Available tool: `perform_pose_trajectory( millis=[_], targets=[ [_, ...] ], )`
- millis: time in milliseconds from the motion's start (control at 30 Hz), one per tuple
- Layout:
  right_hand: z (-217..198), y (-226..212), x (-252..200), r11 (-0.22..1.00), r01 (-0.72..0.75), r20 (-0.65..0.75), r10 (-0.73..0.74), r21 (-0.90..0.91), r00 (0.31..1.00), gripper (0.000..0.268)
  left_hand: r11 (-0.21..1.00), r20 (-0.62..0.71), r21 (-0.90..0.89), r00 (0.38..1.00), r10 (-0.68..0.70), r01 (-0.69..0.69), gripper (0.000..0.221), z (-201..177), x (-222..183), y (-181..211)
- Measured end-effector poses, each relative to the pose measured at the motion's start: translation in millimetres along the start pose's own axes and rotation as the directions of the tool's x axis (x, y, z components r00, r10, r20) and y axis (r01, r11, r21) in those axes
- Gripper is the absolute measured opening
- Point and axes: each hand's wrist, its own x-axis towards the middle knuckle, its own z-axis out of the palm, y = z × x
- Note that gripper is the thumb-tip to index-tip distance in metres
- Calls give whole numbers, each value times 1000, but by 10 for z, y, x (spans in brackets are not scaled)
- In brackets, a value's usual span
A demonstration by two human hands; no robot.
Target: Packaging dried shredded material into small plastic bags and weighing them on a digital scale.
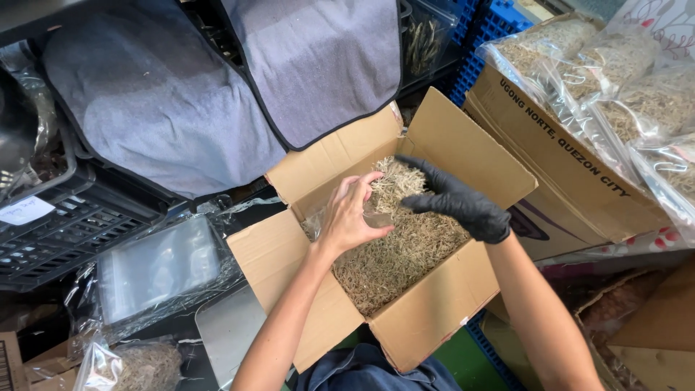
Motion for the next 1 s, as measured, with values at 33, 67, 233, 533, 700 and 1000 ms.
perform_pose_trajectory(
  millis=[33,67,233,533,700,1000],
  targets=[
    [58,-18,-16,996,53,-24,-55,-72,998,84,1000,-1,-17,1000,8,-8,98,-22,11,42],
    [116,-37,-33,984,104,-43,-112,-145,993,68,999,-2,-33,1000,15,-16,92,-44,22,84],
    [-16,773,702,658,407,97,-454,-634,886,53,991,-81,36,988,129,-127,70,-72,53,221],
    [-2,144,441,724,461,329,-329,-513,885,49,998,-106,-14,993,56,-58,72,-90,25,181],
    [-13,308,664,756,388,419,-167,-526,893,28,998,-91,-2,994,59,-59,72,-88,-4,181],
    [24,83,653,612,562,559,-225,-556,798,39,999,-35,-44,999,18,-19,70,-128,-49,42]
  ],
)
